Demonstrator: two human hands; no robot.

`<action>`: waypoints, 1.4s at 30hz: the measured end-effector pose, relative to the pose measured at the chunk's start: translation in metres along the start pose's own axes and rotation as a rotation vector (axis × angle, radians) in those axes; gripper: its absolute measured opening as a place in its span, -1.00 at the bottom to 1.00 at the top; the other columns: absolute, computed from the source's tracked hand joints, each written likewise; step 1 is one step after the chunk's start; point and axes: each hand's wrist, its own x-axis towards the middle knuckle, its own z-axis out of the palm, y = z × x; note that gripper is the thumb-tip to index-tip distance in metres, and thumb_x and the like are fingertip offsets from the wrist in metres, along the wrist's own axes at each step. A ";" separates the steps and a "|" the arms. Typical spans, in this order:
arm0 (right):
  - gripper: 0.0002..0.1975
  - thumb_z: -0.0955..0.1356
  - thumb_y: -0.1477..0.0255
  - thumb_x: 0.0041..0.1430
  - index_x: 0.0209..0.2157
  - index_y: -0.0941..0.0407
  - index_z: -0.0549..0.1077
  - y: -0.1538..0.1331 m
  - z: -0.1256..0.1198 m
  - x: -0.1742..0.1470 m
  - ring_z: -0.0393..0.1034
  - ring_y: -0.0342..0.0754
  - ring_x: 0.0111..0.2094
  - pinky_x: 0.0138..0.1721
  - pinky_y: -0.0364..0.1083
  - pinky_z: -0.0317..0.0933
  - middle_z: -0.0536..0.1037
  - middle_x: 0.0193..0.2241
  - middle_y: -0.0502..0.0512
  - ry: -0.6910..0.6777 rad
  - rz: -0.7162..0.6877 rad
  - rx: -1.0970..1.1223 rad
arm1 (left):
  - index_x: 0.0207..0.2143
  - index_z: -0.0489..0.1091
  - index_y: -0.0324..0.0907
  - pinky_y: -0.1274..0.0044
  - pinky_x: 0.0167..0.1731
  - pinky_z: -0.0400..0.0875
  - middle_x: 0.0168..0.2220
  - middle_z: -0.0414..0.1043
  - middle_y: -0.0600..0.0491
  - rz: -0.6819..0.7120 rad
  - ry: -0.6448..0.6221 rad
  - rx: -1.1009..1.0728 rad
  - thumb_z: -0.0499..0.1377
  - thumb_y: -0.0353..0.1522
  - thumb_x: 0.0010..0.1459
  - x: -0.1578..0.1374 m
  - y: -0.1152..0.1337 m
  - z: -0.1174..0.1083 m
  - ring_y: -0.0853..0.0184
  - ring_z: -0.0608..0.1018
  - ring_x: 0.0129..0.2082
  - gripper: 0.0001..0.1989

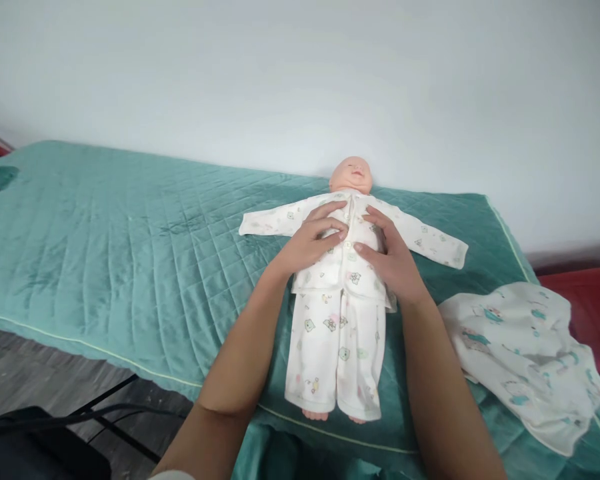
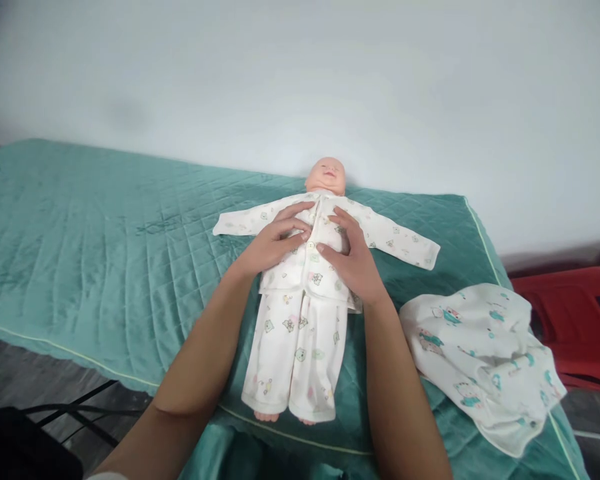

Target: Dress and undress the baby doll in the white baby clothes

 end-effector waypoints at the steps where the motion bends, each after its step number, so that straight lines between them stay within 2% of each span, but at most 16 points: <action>1: -0.46 0.45 0.10 0.16 0.14 -0.12 0.34 0.000 -0.001 0.000 0.01 0.07 0.42 0.41 0.21 -0.02 0.18 0.39 0.05 -0.001 0.001 -0.003 | -0.21 0.52 -0.04 0.26 0.37 0.15 0.40 0.15 0.08 0.007 -0.036 -0.006 0.12 -0.18 0.32 -0.002 -0.002 -0.003 0.19 0.19 0.42 -0.78; 4: -0.42 0.46 0.09 0.14 0.16 -0.12 0.33 0.000 -0.001 0.000 0.00 0.08 0.43 0.42 0.23 -0.07 0.17 0.39 0.06 0.003 -0.014 -0.038 | -0.17 0.57 -0.01 0.21 0.41 0.07 0.44 0.07 0.12 0.034 -0.121 -0.025 0.16 -0.11 0.29 -0.004 -0.008 -0.010 0.16 0.07 0.46 -0.74; 7: -0.42 0.46 0.08 0.14 0.15 -0.12 0.33 0.001 0.000 0.001 0.01 0.09 0.42 0.41 0.24 -0.06 0.18 0.38 0.07 0.007 -0.032 -0.058 | -0.15 0.59 0.03 0.18 0.41 0.07 0.45 0.04 0.15 0.051 -0.148 -0.044 0.18 -0.07 0.27 -0.003 -0.012 -0.012 0.16 0.02 0.48 -0.72; 13: -0.42 0.47 0.07 0.13 0.14 -0.09 0.34 0.002 0.003 0.001 0.02 0.09 0.41 0.41 0.23 -0.06 0.20 0.37 0.11 0.033 -0.052 -0.062 | -0.16 0.60 0.05 0.22 0.36 0.19 0.44 0.07 0.16 0.053 -0.129 -0.082 0.22 -0.10 0.25 -0.003 -0.012 -0.009 0.18 0.03 0.48 -0.76; 20: -0.43 0.46 0.07 0.13 0.13 -0.10 0.34 0.000 0.005 0.001 0.04 0.11 0.41 0.41 0.24 -0.06 0.22 0.35 0.11 0.046 -0.052 -0.057 | -0.21 0.59 0.01 0.18 0.40 0.11 0.43 0.09 0.15 0.046 -0.118 -0.050 0.27 -0.13 0.21 -0.003 -0.008 -0.009 0.15 0.04 0.47 -0.80; 24: -0.44 0.46 0.07 0.13 0.11 -0.09 0.35 0.000 0.005 0.001 0.06 0.10 0.40 0.41 0.23 -0.06 0.22 0.35 0.11 0.055 -0.051 -0.051 | -0.26 0.55 -0.04 0.16 0.40 0.08 0.39 0.17 0.08 0.097 -0.058 0.010 0.27 -0.20 0.22 -0.003 -0.005 -0.004 0.14 0.11 0.45 -0.85; 27: -0.47 0.46 0.09 0.15 0.11 -0.09 0.35 0.000 0.005 0.000 0.03 0.08 0.41 0.42 0.21 -0.08 0.23 0.35 0.08 0.054 -0.048 0.007 | -0.32 0.49 -0.08 0.19 0.37 0.14 0.35 0.23 0.05 0.112 0.011 0.074 0.27 -0.30 0.20 -0.002 0.000 0.003 0.17 0.20 0.40 -0.93; 31: -0.66 0.42 0.14 0.23 -0.02 -0.06 0.42 -0.004 0.007 0.000 0.05 0.05 0.40 0.40 0.16 -0.06 0.28 0.31 0.05 0.079 -0.003 0.113 | -0.34 0.45 -0.10 0.21 0.35 0.18 0.33 0.27 0.05 0.146 0.080 0.187 0.23 -0.42 0.16 -0.002 0.006 0.013 0.17 0.26 0.36 -0.96; 35: -0.78 0.42 0.18 0.24 -0.21 -0.01 0.41 -0.013 0.012 0.001 0.17 0.06 0.32 0.35 0.16 0.01 0.35 0.24 0.06 0.143 0.016 0.073 | -0.17 0.53 -0.04 0.17 0.40 0.05 0.37 0.21 0.06 0.199 0.029 0.252 0.21 -0.38 0.21 -0.003 0.005 0.014 0.13 0.19 0.40 -0.85; 39: -0.78 0.45 0.23 0.17 -0.29 0.01 0.38 -0.019 0.015 0.001 0.21 0.07 0.28 0.31 0.15 0.06 0.36 0.22 0.06 0.161 0.041 -0.018 | -0.08 0.54 0.00 0.12 0.41 0.01 0.40 0.16 0.07 0.178 -0.055 0.179 0.25 -0.23 0.25 -0.002 0.001 0.006 0.09 0.10 0.44 -0.79; 42: -0.82 0.47 0.33 0.11 -0.33 0.02 0.39 -0.018 0.016 0.000 0.18 0.06 0.30 0.33 0.13 0.01 0.36 0.23 0.03 0.167 0.053 -0.008 | -0.10 0.54 -0.03 0.14 0.38 0.12 0.38 0.19 0.06 0.122 -0.079 0.034 0.28 -0.21 0.22 -0.002 0.000 -0.001 0.10 0.13 0.43 -0.78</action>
